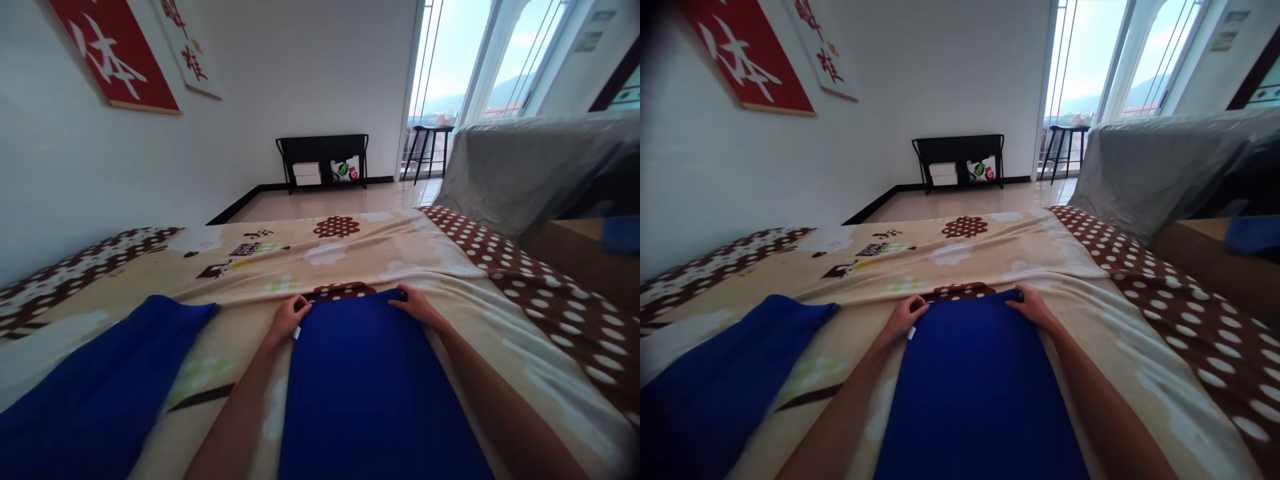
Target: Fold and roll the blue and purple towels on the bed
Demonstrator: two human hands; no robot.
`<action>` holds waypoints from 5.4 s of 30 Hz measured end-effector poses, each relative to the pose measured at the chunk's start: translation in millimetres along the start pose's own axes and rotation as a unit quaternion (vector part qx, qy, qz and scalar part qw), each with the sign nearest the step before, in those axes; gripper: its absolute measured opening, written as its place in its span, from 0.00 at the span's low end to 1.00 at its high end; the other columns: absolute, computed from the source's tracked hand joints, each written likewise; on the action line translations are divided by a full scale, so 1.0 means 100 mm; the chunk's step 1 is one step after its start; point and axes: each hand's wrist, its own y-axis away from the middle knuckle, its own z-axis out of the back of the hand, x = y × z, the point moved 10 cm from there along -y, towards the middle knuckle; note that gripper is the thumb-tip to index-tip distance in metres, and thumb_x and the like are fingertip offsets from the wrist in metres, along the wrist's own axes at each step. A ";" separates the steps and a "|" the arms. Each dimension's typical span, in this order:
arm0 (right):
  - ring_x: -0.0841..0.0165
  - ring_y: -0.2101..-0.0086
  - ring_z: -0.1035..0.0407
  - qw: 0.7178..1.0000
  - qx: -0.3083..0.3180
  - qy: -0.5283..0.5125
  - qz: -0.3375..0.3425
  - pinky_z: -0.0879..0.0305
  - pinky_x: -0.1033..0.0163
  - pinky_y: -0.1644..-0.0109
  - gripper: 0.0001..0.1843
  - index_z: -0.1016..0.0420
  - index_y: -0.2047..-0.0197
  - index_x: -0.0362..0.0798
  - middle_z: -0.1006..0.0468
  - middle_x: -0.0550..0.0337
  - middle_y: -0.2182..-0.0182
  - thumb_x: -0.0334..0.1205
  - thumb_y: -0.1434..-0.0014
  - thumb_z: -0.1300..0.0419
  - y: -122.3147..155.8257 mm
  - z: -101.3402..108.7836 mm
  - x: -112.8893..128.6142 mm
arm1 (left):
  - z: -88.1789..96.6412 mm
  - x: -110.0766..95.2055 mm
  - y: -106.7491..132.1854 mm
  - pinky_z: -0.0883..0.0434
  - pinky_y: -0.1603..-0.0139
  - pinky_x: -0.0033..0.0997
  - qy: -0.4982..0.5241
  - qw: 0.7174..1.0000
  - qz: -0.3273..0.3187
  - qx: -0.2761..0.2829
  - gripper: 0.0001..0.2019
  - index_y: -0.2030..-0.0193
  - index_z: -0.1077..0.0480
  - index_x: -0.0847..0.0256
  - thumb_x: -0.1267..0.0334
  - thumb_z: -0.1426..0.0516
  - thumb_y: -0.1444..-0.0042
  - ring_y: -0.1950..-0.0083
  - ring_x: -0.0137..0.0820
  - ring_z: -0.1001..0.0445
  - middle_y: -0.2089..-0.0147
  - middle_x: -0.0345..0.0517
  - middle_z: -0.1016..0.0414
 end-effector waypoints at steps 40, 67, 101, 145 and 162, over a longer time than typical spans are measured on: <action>0.67 0.70 0.31 0.993 -0.107 0.048 0.003 0.36 0.62 0.62 0.15 0.22 0.61 0.48 0.23 0.57 0.67 0.51 0.43 0.41 0.06 0.36 -0.21 | 0.11 -0.31 0.06 0.35 0.52 0.34 -0.137 0.988 -0.015 -0.068 0.08 0.65 0.30 0.57 0.56 0.44 0.40 0.54 0.36 0.28 0.60 0.45 0.24; 0.65 0.69 0.32 0.989 -0.133 0.072 -0.007 0.39 0.61 0.63 0.16 0.28 0.64 0.49 0.24 0.56 0.70 0.52 0.38 0.48 0.03 0.33 -0.25 | 0.06 -0.24 0.00 0.33 0.55 0.33 -0.150 0.985 -0.041 -0.069 0.07 0.66 0.35 0.58 0.59 0.46 0.39 0.57 0.35 0.29 0.61 0.45 0.27; 0.59 0.37 0.39 0.921 -0.102 0.341 0.156 0.38 0.49 0.38 0.40 0.55 0.26 0.52 0.40 0.59 0.33 0.53 0.36 0.48 3.40 0.04 0.92 | -0.34 -0.88 3.35 0.35 0.49 0.46 -0.478 0.828 -0.276 -0.104 0.33 0.27 0.52 0.51 0.61 0.50 0.39 0.38 0.36 0.30 0.37 0.42 0.28; 0.58 0.33 0.48 0.932 -0.151 0.318 0.085 0.51 0.44 0.32 0.33 0.52 0.27 0.48 0.44 0.49 0.31 0.39 0.32 0.51 3.44 0.20 0.74 | -0.20 -0.88 3.66 0.48 0.33 0.53 -0.399 0.880 -0.217 -0.139 0.30 0.29 0.46 0.53 0.70 0.49 0.37 0.37 0.41 0.30 0.35 0.50 0.31; 0.66 0.55 0.26 0.987 -0.084 0.062 0.122 0.27 0.62 0.54 0.13 0.22 0.51 0.56 0.22 0.58 0.56 0.42 0.35 0.44 3.46 0.42 0.54 | 0.08 -1.01 3.38 0.29 0.51 0.31 -0.188 0.941 -0.280 -0.019 0.14 0.51 0.27 0.50 0.71 0.46 0.38 0.53 0.30 0.24 0.57 0.39 0.20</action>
